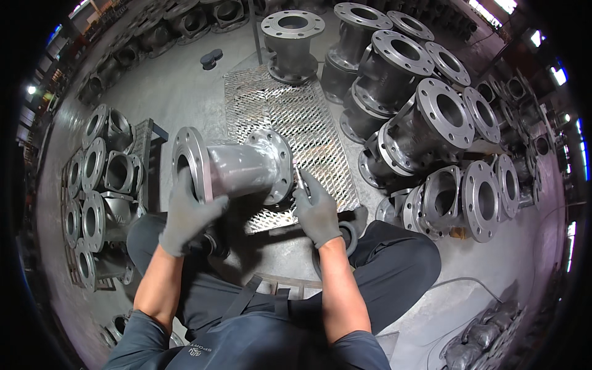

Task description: The person grinds and cleans the surfaces of industrial metal castings using a handheld rotary grinder.

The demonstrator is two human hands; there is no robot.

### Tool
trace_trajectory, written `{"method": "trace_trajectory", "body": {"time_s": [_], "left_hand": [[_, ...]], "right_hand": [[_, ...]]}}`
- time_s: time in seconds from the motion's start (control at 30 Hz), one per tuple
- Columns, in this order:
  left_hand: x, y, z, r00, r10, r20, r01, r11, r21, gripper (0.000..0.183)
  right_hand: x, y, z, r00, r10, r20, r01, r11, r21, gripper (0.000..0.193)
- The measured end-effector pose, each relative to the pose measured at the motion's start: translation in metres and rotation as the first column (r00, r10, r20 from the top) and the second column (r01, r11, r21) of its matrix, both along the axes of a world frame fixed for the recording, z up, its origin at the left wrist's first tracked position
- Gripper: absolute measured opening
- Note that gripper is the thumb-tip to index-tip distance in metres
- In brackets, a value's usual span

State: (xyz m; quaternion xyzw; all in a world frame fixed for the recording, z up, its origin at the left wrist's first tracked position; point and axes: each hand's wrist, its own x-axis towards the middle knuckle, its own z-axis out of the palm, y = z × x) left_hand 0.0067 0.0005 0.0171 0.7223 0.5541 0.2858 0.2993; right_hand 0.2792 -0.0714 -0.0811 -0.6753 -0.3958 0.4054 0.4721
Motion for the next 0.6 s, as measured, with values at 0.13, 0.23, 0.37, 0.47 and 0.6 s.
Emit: {"method": "trace_trajectory", "body": {"time_s": [0.13, 0.23, 0.37, 0.47, 0.6], "left_hand": [[0.014, 0.013, 0.038, 0.881, 0.170, 0.441, -0.003, 0.935, -0.354, 0.049], [0.002, 0.015, 0.013, 0.838, 0.124, 0.531, 0.080, 0.935, -0.344, 0.047], [0.017, 0.003, 0.020, 0.713, 0.235, 0.661, 0.047, 0.924, -0.380, 0.055], [0.023, 0.003, 0.028, 0.717, 0.263, 0.645, 0.017, 0.919, -0.394, 0.054], [0.025, 0.007, 0.025, 0.746, 0.234, 0.623, 0.011, 0.932, -0.363, 0.052]], "right_hand": [[-0.013, -0.038, 0.025, 0.982, -0.034, -0.185, 0.026, 0.999, -0.043, 0.050], [-0.025, -0.046, 0.036, 0.998, 0.006, -0.058, -0.010, 0.997, -0.072, 0.048], [-0.033, -0.040, 0.024, 0.938, 0.025, 0.345, -0.033, 0.999, 0.019, 0.046], [-0.027, -0.028, 0.018, 0.878, 0.072, 0.472, -0.071, 0.997, -0.022, 0.046], [-0.018, 0.000, 0.017, 0.798, 0.074, 0.598, -0.101, 0.995, 0.011, 0.044]]}}
